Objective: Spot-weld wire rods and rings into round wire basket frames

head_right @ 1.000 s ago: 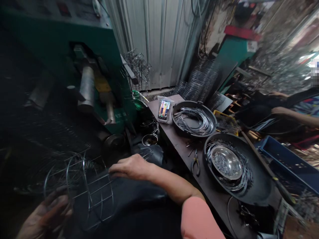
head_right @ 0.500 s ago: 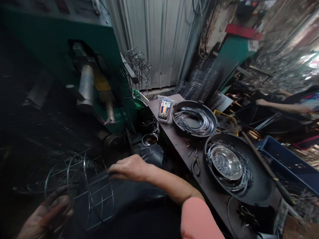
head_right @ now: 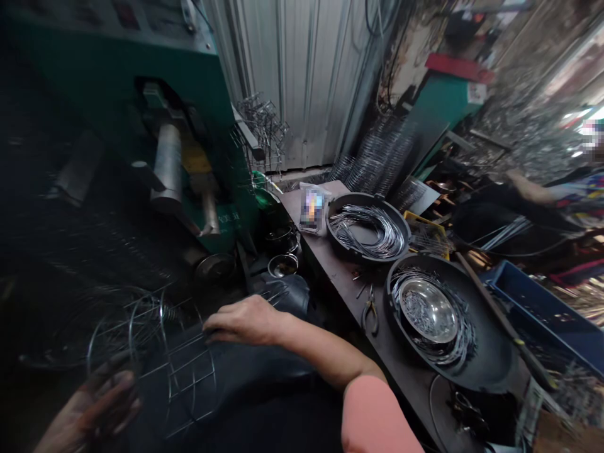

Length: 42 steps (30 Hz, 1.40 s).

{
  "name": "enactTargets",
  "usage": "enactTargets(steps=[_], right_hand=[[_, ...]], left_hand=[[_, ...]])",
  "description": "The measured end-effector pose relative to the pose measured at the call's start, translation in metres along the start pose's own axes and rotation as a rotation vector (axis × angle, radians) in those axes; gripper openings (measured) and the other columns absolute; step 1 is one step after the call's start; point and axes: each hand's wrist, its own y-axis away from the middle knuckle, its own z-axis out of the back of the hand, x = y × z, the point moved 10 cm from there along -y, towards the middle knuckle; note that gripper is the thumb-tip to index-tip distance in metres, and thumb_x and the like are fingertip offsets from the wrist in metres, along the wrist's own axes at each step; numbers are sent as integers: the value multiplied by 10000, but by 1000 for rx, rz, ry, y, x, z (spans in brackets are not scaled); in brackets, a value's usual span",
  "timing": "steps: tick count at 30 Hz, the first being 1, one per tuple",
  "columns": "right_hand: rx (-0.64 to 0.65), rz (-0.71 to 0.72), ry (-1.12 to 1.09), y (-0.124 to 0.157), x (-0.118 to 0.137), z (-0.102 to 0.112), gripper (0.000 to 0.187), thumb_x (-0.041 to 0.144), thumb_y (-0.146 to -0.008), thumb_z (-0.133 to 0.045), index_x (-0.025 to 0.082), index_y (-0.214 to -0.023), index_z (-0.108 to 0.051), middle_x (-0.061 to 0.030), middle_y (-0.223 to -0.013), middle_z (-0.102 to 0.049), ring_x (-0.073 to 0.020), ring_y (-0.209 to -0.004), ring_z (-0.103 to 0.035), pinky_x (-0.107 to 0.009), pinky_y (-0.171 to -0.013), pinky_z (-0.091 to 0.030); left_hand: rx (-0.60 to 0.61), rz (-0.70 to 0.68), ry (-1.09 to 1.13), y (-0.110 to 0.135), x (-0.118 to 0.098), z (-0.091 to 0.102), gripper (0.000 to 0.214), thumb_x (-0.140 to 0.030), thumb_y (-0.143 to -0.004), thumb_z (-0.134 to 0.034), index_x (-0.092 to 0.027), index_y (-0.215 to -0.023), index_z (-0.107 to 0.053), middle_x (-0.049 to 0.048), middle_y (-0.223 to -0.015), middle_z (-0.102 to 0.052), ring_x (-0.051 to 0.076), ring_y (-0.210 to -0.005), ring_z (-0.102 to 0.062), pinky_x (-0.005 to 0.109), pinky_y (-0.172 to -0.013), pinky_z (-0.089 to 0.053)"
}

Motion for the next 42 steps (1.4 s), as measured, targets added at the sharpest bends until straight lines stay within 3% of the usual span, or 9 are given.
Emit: enactTargets(steps=[6,16,25,33,38,42], right_hand=[[-8,-5,-13,0,-1,-3,271,373,-924,-391,189,-1046,-548,-17,-939,-634,-100,-815,-584,-202,-609,-371],[-24,-1,-9,-1,-1,-2,260,372,-924,-393,189,-1021,-551,-10,-925,-640,-96,-812,-585,-204,-613,-373],[-19,-5,-18,-2,-1,-1,266,376,-920,-402,182,-1011,-560,-14,-940,-648,-100,-812,-590,-201,-617,-381],[-74,1,-12,0,-2,0,264,379,-916,-411,186,-1003,-568,3,-931,-651,-97,-796,-590,-201,-604,-376],[-53,-19,-10,0,-4,-3,268,392,-914,-410,196,-1009,-566,-1,-921,-648,-92,-806,-593,-200,-595,-372],[-40,-24,-8,0,-4,-3,268,388,-913,-415,192,-1009,-571,3,-921,-647,-92,-803,-594,-205,-591,-376]], left_hand=[[-22,31,-17,-4,5,5,560,-162,-240,-781,-289,-766,-636,-81,-538,-523,61,-376,-382,161,-299,-332],[-1,18,-17,-1,1,1,509,-144,-233,-773,-261,-703,-616,-84,-532,-517,56,-362,-356,160,-281,-306],[-77,96,-39,-6,13,12,619,-199,-193,-822,-279,-780,-638,-77,-618,-583,88,-473,-506,180,-424,-476],[-80,105,-59,-4,12,14,643,-191,-199,-816,-290,-811,-646,-87,-613,-584,87,-484,-524,180,-439,-485],[-84,101,-47,-1,9,11,607,-115,-181,-781,-281,-748,-642,-80,-613,-594,88,-457,-517,177,-411,-473],[-74,105,-53,-1,7,6,659,-123,-187,-779,-291,-811,-652,-83,-568,-573,80,-408,-481,169,-372,-446]])
